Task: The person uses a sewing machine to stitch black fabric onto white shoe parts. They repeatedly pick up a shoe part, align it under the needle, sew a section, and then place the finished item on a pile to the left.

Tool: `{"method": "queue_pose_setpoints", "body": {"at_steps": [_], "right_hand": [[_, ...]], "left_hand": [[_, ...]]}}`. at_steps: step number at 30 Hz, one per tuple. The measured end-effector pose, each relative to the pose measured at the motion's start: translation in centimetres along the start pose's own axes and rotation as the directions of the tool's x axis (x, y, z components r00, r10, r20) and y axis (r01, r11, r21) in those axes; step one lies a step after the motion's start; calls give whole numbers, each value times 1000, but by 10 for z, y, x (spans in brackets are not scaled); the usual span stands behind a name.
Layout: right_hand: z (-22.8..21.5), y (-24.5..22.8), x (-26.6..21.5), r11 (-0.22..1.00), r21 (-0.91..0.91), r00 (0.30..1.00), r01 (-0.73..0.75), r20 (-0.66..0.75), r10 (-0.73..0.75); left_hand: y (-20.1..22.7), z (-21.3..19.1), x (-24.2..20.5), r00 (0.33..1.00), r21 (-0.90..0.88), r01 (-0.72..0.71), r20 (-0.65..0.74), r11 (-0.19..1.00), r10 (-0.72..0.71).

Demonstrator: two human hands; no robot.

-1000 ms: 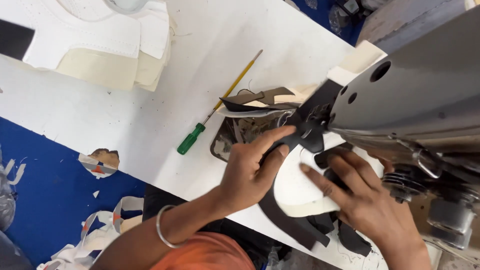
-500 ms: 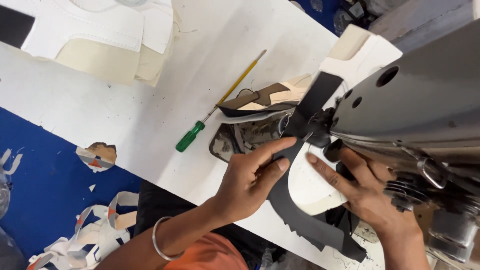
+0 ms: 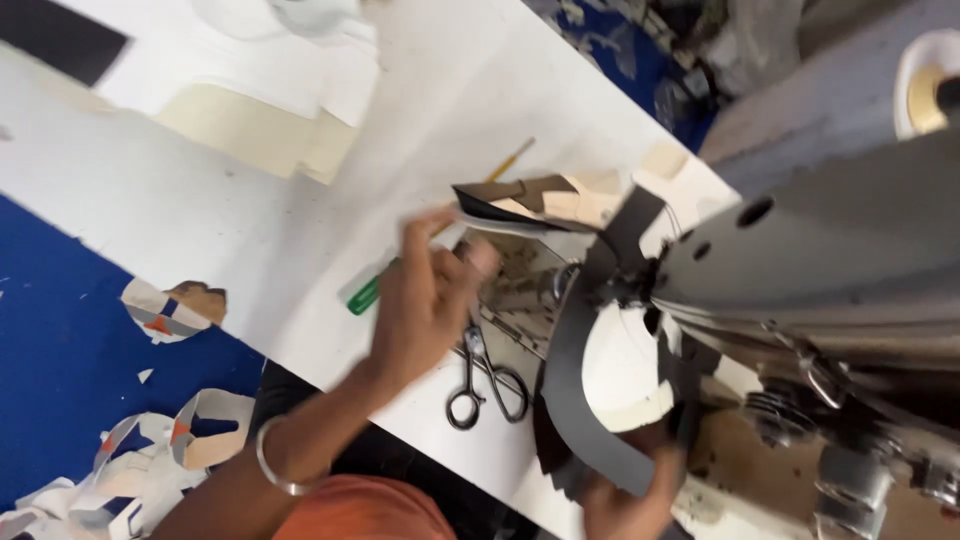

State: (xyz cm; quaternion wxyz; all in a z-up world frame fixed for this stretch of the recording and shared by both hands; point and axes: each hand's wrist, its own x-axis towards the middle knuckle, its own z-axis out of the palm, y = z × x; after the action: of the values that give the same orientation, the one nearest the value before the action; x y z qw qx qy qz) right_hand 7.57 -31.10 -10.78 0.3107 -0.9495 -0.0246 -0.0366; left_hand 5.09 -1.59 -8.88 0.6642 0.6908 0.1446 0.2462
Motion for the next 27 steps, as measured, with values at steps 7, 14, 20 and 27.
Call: {"method": "queue_pose_setpoints", "body": {"at_steps": [7, 14, 20, 27], "right_hand": [[79, -76, -90, 895, -164, 905, 415, 171, -389], [62, -64, -80, 785, 490, 747, -378, 662, -54], [72, -76, -97, 92, 721, 716, -687, 693, -81], [43, -206, -84, -90, 891, 887, -445, 425, -180]], "left_hand": [[-3, -45, 72, 855, 8, 517, 41, 856, -517], [43, -60, 59, 987, -223, 44, -139, 974, -77], [49, -67, 34, 947, 85, -286, -125, 955, 295], [58, -56, 8, 929, 63, -308, -194, 949, 314]]}}
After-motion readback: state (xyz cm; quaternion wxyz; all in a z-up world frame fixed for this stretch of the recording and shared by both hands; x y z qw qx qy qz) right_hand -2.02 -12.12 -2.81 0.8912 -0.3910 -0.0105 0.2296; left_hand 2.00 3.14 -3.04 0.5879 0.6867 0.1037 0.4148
